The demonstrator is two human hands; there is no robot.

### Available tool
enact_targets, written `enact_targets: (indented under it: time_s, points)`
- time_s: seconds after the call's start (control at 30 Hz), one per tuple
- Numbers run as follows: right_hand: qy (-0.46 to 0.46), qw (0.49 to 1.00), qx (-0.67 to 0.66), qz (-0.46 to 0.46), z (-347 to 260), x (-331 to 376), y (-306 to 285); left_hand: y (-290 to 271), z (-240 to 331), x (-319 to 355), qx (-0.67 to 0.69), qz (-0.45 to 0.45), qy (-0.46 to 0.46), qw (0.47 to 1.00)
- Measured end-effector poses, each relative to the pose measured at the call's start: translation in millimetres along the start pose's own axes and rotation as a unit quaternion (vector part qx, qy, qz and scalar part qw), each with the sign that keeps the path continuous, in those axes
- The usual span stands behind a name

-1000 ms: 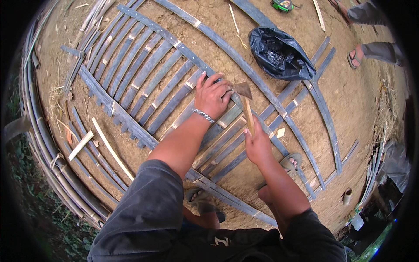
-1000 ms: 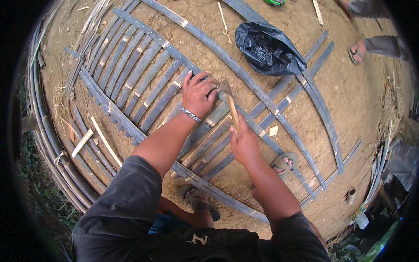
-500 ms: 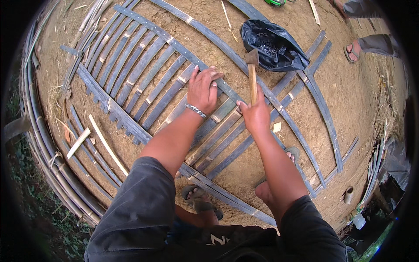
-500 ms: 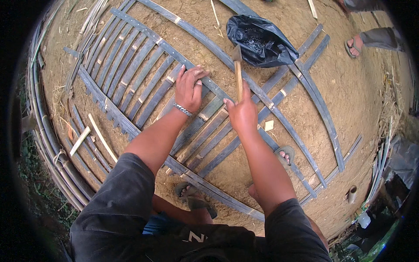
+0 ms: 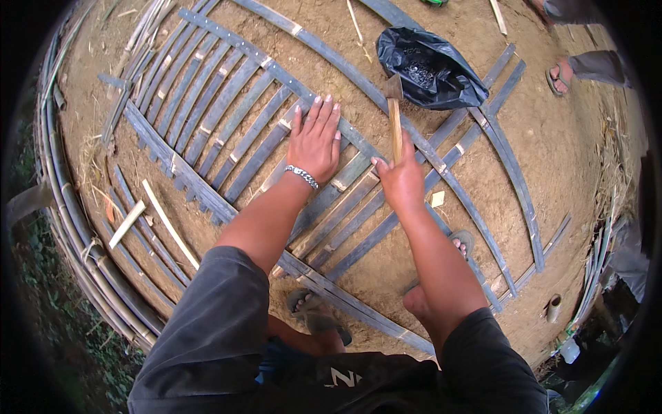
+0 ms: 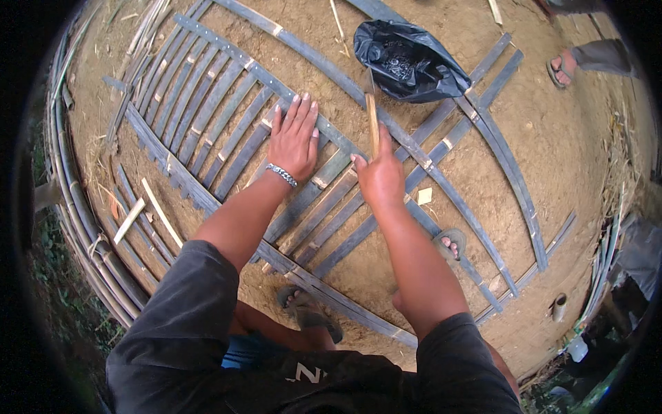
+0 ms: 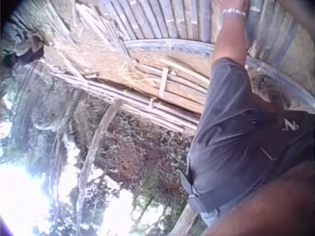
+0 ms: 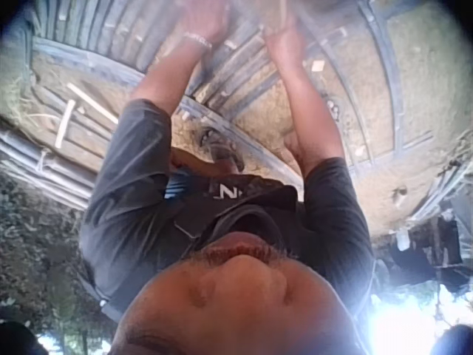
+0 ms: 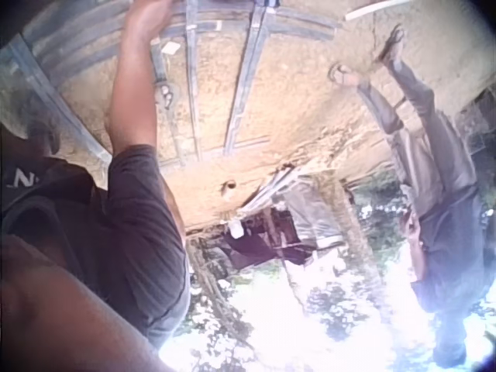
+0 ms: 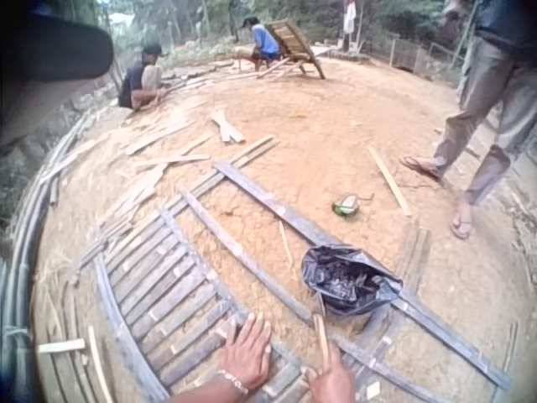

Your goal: The person assembles a bamboo frame by hammering nails into intersecting bamboo strips. They repeatedly pick up nails from a black plastic bag and secure the strips together using a hammer.

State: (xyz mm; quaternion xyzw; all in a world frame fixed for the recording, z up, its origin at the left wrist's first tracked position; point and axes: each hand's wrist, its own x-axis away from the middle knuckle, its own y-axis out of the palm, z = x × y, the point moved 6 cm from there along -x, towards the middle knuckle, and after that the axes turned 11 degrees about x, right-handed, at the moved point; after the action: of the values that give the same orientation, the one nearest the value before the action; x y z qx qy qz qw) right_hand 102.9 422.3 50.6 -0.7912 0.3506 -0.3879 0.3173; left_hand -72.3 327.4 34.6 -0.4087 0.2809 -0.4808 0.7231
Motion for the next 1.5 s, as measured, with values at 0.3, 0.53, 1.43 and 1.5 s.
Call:
enact_targets:
  time_s: [0.3, 0.53, 1.43, 1.5]
  points:
    - [-0.156, 0.987, -0.021, -0.037, 5, 63, -3, -2, -3, 0, 0.024, -0.004, 0.001, 1.0]
    - [-0.088, 0.993, -0.058, -0.062, -5, 61, -11, -1, -3, 1, 0.02, -0.011, -0.005, 1.0]
    - [-0.093, 0.992, -0.073, -0.033, -1, 64, 11, 0, -3, -2, 0.025, -0.029, -0.011, 0.999]
    - [-0.063, 0.995, -0.063, -0.037, 1, 59, 13, 0, -4, 0, 0.022, -0.037, -0.016, 0.999]
